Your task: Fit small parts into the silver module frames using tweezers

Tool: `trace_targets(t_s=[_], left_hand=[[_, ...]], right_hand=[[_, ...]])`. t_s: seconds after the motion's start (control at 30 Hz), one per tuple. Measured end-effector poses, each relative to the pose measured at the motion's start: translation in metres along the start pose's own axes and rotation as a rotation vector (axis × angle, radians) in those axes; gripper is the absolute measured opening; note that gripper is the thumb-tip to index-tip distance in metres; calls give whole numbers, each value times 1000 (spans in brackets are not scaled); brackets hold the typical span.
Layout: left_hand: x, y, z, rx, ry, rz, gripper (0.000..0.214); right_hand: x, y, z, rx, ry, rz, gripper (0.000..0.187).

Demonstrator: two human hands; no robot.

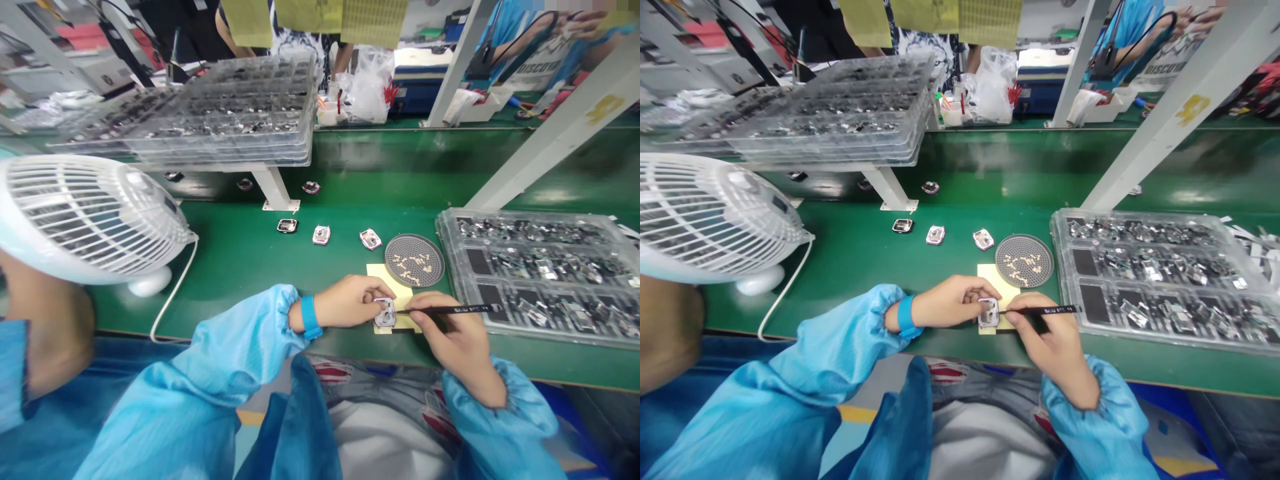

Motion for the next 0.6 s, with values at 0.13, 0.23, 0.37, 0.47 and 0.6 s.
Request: trace_targets(t_s=[0.13, 0.23, 0.37, 0.47, 0.6], left_hand=[[0, 0, 0, 2, -8, -6, 28], [-1, 0, -1, 3, -5, 0, 28], [0, 0, -1, 1, -7, 30, 27], [0, 0, -1, -4, 3, 53, 28], [-1, -1, -1, -25, 17, 107, 28]], right_hand=[[1, 0, 1, -16, -6, 34, 18], [3, 0, 2, -30, -18, 41, 18], [4, -3, 4, -58, -18, 36, 18], [6, -4, 5, -60, -42, -3, 17], [11, -2, 10, -36, -132, -119, 12]])
Point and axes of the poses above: each hand's wrist, its own z-axis away from the middle knuckle, its own y-axis out of the back of the hand, x = y × z, the point moved 10 cm from there along -z, towards the middle knuckle, and after that the axes turned 13 degrees about y, right-handed, at the moved point
